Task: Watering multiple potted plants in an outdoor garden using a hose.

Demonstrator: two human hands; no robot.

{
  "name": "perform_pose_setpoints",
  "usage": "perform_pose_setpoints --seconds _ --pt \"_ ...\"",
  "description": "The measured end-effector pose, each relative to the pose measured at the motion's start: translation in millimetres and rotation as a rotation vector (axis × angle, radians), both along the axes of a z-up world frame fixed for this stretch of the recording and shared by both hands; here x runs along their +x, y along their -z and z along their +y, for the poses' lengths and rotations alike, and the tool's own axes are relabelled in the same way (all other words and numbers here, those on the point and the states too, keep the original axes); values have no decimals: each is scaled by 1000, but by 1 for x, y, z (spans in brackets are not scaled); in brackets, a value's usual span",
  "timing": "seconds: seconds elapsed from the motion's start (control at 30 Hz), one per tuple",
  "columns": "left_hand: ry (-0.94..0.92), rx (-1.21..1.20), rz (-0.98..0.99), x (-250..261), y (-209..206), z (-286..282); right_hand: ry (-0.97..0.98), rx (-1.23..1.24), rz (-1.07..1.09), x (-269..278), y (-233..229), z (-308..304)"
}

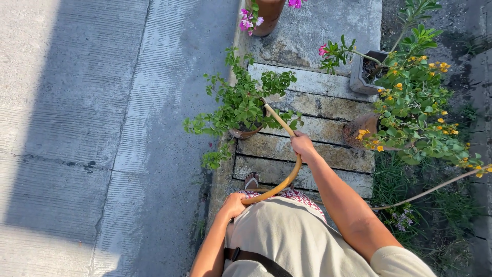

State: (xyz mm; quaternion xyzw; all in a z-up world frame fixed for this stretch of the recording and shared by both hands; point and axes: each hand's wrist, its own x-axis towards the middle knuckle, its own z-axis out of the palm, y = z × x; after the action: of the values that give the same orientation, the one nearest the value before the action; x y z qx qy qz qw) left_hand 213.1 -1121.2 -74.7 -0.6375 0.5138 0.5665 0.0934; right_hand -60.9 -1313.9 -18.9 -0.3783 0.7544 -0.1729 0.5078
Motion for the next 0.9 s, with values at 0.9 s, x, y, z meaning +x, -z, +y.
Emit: perform_pose_setpoints --seconds 0.9 --pt "66 -59 189 -59 -35 -40 106 204 -109 36 -48 -13"
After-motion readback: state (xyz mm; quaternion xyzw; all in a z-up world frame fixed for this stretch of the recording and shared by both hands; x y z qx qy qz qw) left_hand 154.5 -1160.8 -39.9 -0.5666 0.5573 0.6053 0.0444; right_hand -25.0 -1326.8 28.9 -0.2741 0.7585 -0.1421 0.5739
